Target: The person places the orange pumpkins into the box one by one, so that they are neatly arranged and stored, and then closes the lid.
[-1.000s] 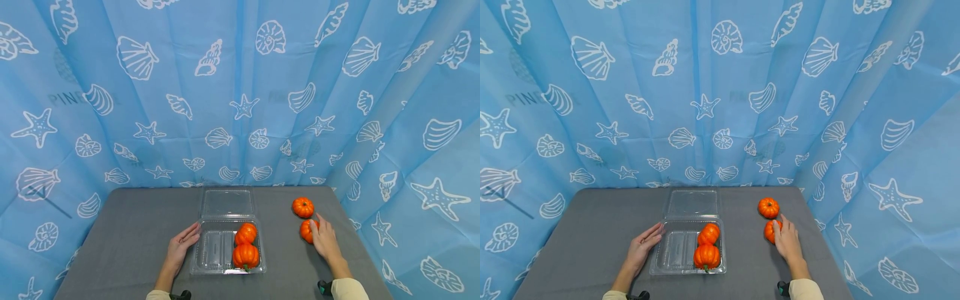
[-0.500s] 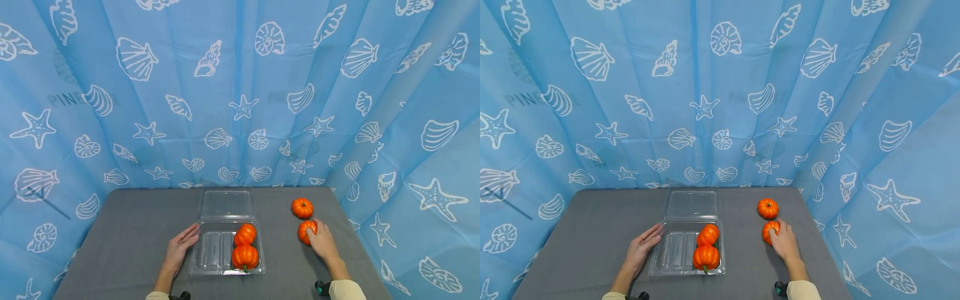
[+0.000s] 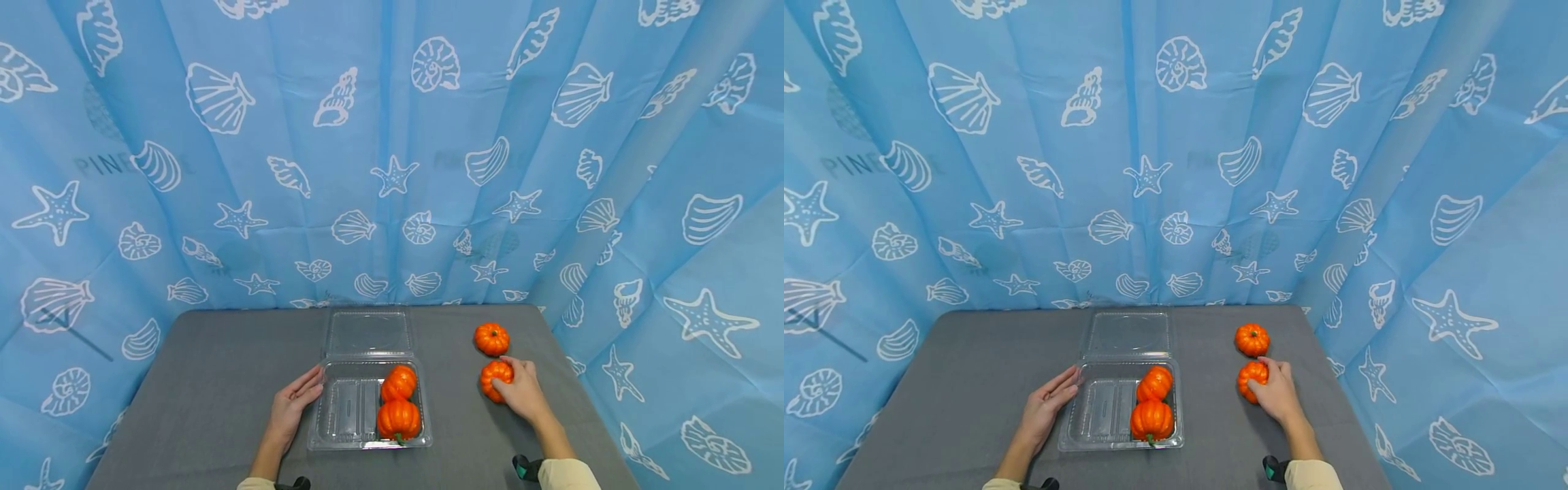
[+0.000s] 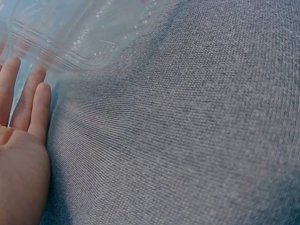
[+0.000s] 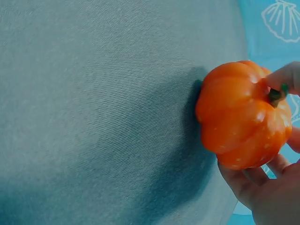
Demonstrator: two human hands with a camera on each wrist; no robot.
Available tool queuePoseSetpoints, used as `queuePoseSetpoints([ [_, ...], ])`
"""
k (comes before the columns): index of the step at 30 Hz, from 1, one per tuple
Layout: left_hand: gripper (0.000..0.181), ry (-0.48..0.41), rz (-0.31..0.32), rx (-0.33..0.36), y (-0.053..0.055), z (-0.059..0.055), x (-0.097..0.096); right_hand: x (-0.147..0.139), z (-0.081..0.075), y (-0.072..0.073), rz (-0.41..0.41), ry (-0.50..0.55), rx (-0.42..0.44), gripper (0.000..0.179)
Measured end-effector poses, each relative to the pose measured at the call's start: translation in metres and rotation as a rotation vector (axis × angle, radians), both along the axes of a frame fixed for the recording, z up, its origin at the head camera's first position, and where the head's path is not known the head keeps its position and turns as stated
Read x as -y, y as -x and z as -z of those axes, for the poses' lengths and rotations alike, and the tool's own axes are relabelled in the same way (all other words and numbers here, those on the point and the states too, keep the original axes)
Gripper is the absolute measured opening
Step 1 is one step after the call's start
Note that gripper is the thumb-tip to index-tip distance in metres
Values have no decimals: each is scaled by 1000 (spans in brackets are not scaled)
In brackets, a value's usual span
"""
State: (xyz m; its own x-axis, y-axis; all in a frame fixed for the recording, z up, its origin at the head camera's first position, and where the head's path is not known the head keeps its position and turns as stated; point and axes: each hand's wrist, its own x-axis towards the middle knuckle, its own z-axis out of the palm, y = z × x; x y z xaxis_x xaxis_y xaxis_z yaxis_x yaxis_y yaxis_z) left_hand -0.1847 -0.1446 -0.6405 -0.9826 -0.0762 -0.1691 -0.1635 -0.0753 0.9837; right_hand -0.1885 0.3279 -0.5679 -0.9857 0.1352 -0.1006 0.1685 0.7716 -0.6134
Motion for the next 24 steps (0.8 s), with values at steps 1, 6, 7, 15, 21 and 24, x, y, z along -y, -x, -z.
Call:
queuePoseSetpoints([
  [1,56,2,-1,0,0,0,0,1,0,0,-5,2,-5,60],
  [6,56,-12,-9,2,0,1,1,6,-4,0,-54,-4,-44,56],
  [7,56,-9,-9,1,0,1,1,7,-5,1,-69,-1,-51,55],
  [15,56,-9,-6,1,1,-2,1,24,-14,2,-168,54,-110,56],
  [21,55,-20,-17,3,0,-2,0,35,-22,4,-210,70,-125,53],
  [24,55,-22,-16,-12,0,-2,-1,40,-26,4,-225,83,-151,53],
])
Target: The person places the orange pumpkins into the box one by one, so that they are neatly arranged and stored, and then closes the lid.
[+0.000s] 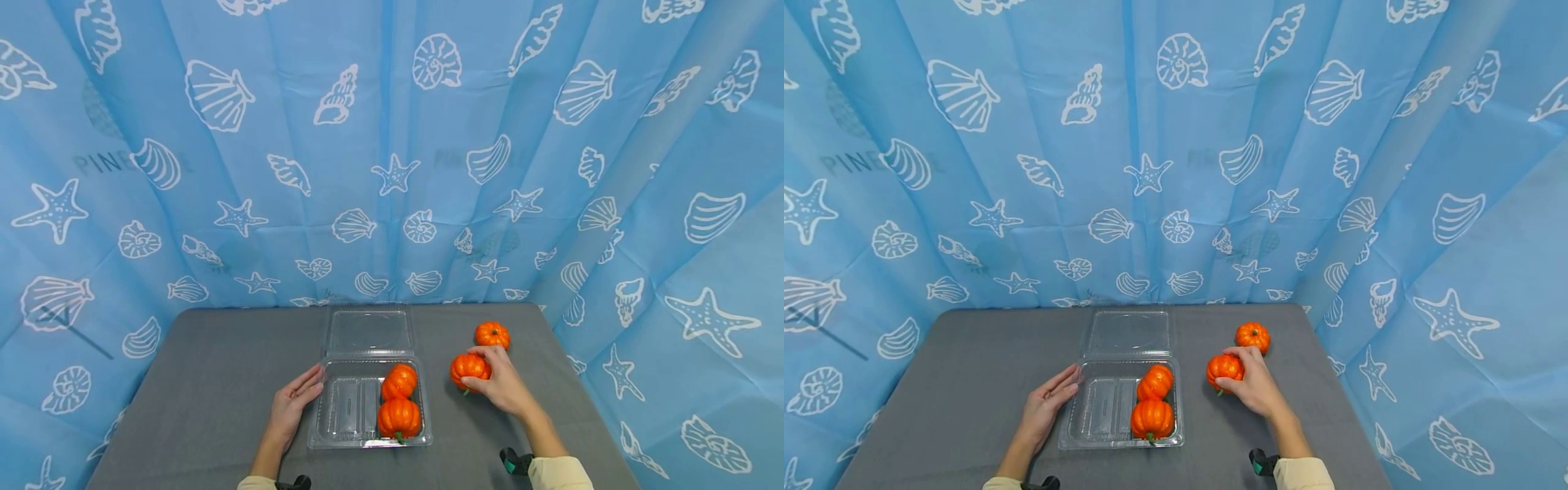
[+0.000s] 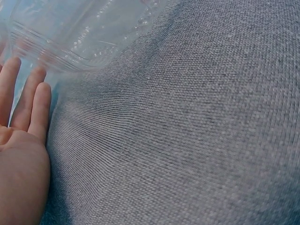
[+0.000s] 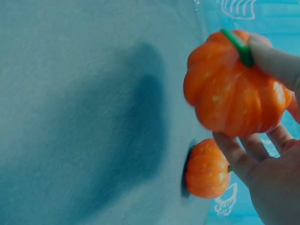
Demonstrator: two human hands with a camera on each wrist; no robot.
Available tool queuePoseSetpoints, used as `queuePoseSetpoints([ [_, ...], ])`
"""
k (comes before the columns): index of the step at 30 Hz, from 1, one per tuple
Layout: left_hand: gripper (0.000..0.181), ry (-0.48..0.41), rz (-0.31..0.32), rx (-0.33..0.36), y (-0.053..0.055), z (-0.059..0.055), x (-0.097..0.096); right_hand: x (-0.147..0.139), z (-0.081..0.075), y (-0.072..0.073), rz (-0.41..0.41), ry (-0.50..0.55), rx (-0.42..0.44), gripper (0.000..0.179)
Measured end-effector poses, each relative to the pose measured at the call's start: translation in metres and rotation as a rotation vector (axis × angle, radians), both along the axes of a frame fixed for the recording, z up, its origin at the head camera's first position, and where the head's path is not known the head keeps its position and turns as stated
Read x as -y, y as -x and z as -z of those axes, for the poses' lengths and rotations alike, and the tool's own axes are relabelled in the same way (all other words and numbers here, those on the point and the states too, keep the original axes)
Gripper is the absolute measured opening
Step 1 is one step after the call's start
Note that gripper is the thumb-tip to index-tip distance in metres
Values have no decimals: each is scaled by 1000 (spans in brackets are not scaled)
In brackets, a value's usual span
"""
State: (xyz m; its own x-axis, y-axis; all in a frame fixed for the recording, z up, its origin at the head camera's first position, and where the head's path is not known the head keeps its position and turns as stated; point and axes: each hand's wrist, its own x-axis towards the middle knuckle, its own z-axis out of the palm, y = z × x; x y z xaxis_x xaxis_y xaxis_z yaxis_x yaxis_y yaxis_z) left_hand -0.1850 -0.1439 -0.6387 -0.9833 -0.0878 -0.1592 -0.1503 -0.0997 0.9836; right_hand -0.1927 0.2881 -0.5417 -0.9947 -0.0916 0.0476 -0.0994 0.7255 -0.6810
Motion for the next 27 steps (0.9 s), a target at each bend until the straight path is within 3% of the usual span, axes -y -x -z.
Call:
queuePoseSetpoints([
  [5,56,21,12,4,0,0,1,8,-9,-1,-42,59,-42,52],
  [16,55,-29,2,2,2,3,1,31,-32,-1,-195,119,-115,50],
  [27,55,-27,5,-13,1,3,1,55,-34,-3,-313,150,-160,45],
])
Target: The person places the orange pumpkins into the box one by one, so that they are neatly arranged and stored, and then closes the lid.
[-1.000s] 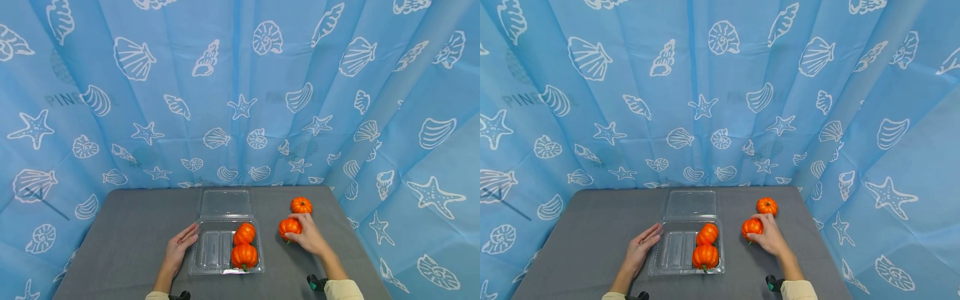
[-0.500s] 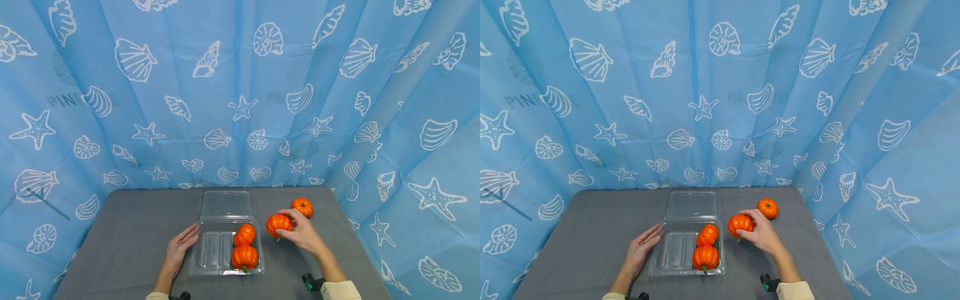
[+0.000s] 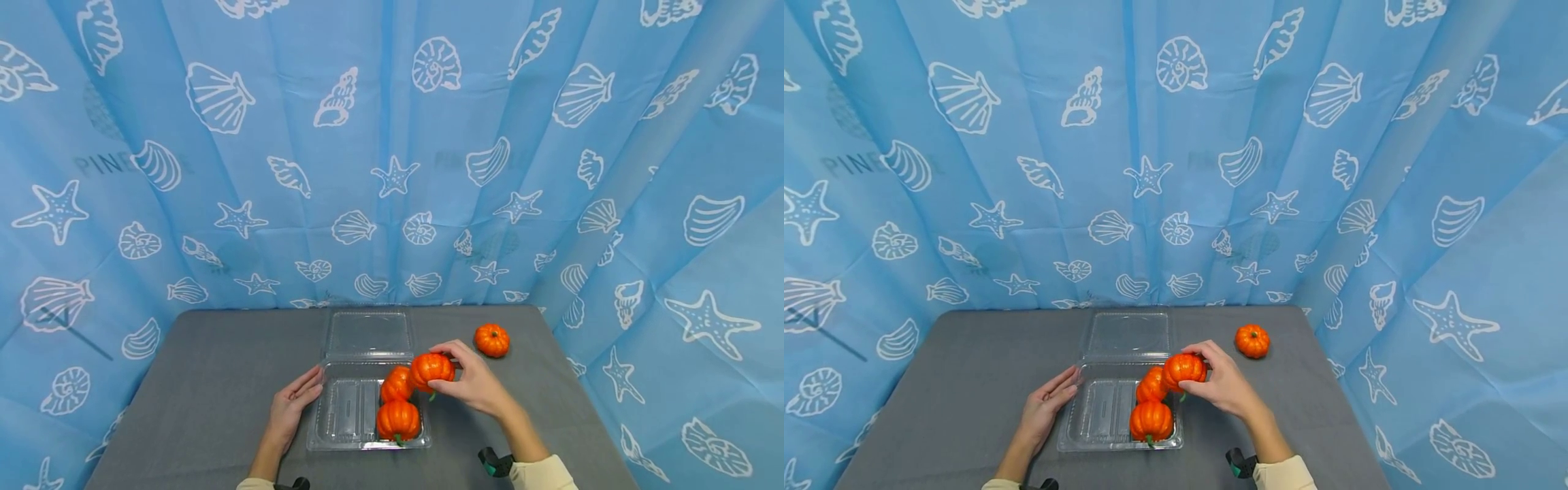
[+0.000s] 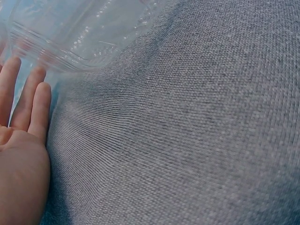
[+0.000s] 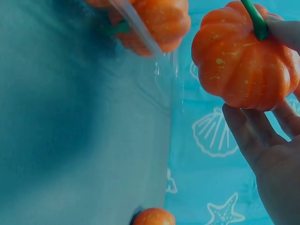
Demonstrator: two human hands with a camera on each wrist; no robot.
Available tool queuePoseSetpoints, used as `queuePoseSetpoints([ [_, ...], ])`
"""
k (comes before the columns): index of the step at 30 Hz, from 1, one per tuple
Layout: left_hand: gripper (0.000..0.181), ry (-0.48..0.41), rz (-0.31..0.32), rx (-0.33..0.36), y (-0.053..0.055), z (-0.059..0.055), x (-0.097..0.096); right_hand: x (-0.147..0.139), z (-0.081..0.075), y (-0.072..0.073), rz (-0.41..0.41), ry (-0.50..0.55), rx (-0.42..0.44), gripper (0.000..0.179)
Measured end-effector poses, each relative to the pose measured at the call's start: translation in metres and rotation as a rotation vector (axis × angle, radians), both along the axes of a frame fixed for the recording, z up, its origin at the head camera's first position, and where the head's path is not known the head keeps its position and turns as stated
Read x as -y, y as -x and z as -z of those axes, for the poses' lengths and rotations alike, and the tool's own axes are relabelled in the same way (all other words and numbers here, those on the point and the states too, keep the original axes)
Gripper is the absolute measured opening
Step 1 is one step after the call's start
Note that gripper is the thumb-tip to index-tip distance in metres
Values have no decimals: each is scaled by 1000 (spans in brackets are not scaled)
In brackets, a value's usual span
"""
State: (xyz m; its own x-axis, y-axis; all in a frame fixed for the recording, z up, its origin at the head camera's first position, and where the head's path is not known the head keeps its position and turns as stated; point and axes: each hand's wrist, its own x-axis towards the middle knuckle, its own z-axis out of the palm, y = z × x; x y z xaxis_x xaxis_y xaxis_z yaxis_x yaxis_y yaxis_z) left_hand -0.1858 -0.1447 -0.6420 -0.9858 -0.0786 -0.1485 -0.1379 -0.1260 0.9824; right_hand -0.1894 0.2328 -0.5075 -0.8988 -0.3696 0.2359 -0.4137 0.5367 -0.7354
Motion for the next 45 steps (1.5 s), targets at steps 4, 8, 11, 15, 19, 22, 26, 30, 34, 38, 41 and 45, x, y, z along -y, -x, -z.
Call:
queuePoseSetpoints([
  [4,55,6,0,-1,0,1,0,9,2,2,-20,13,-1,45],
  [8,56,21,9,4,-1,1,0,17,6,2,-42,12,3,45],
  [11,57,36,14,9,-1,1,-1,22,9,2,-71,14,-7,45],
  [15,56,33,8,9,-1,1,-1,28,12,1,-91,30,-21,45],
  [19,55,3,1,10,0,0,0,34,11,2,-93,36,-23,45],
  [22,57,12,5,18,-1,-1,0,36,12,3,-99,36,-30,45],
  [26,58,32,12,26,-2,-3,-1,39,12,4,-95,34,-32,45],
  [30,56,36,8,20,-2,-3,0,42,10,4,-82,27,-39,44],
  [34,55,43,2,19,-2,-3,0,45,8,3,-75,19,-43,45],
  [38,55,39,1,19,-2,-3,1,49,7,3,-76,-6,-48,46],
  [41,56,48,5,19,-2,-3,0,52,5,3,-79,-23,-44,46],
  [45,55,50,3,26,-2,-3,0,57,2,2,-90,-28,-29,46],
])
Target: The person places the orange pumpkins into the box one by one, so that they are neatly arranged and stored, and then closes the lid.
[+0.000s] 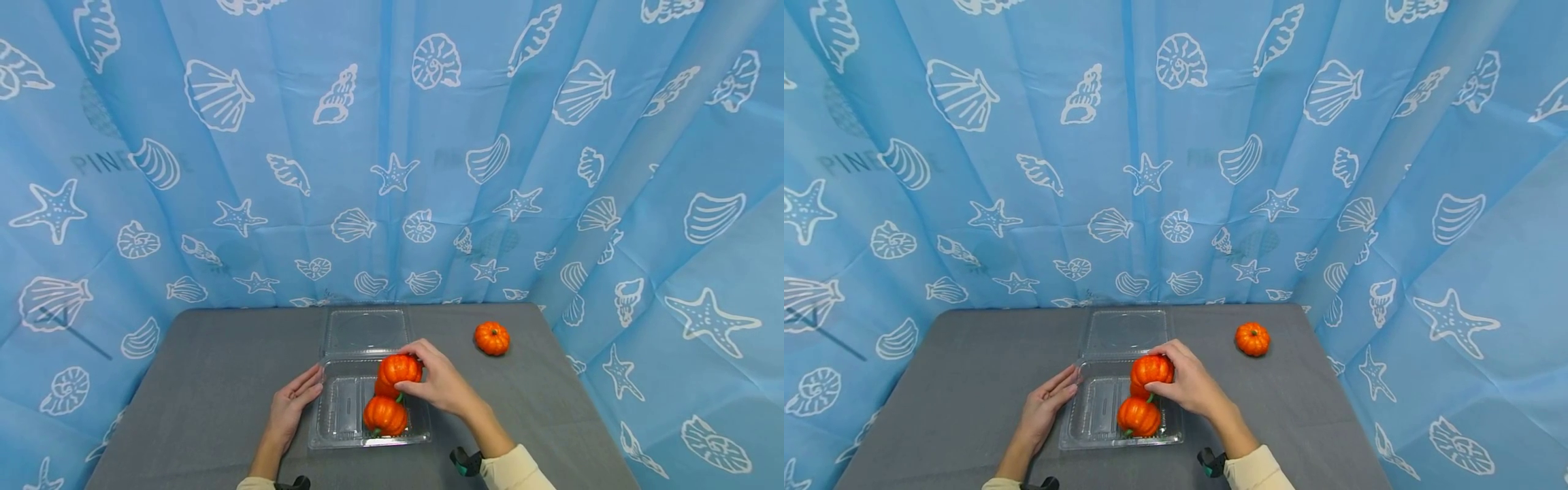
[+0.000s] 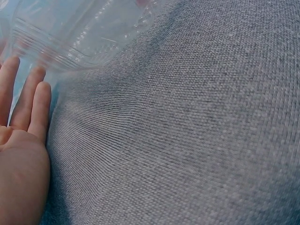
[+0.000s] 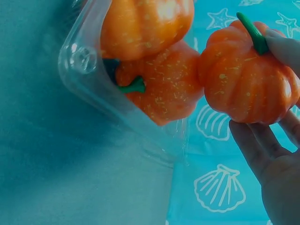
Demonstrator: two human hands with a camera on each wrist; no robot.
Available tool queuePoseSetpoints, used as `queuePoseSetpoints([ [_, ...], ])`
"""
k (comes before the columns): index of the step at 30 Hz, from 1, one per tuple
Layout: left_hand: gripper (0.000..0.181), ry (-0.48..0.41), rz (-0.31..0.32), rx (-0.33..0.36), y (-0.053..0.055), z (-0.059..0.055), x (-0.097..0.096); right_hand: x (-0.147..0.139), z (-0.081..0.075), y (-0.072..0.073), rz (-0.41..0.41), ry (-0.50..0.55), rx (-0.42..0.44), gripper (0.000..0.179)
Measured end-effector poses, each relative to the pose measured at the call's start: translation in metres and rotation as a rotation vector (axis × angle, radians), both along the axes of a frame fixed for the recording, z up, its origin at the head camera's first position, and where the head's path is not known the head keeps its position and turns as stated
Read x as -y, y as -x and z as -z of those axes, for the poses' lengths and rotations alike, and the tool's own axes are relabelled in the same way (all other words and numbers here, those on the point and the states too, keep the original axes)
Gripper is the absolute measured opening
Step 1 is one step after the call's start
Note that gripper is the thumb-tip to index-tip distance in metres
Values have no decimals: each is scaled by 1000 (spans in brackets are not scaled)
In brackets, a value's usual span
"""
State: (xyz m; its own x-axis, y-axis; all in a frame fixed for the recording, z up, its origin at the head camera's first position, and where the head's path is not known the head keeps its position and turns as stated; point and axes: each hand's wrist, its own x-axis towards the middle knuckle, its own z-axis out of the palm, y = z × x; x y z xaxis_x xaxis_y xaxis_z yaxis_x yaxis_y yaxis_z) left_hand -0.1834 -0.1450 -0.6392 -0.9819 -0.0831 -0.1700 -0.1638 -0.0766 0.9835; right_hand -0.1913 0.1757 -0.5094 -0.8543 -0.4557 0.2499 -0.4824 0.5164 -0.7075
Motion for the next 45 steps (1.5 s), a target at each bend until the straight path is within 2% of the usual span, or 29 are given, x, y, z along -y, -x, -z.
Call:
queuePoseSetpoints([
  [10,55,-12,-6,2,1,1,1,17,-5,1,-12,1,-9,45],
  [15,56,4,-2,-1,1,0,0,27,-2,4,-11,-21,-6,45],
  [23,56,-16,-7,-1,1,1,0,44,4,8,1,-42,57,46],
  [31,55,6,-5,-3,0,0,-1,63,8,4,-17,-87,107,50],
  [45,56,-27,-1,-2,1,1,-1,88,19,-7,-53,-211,101,53],
])
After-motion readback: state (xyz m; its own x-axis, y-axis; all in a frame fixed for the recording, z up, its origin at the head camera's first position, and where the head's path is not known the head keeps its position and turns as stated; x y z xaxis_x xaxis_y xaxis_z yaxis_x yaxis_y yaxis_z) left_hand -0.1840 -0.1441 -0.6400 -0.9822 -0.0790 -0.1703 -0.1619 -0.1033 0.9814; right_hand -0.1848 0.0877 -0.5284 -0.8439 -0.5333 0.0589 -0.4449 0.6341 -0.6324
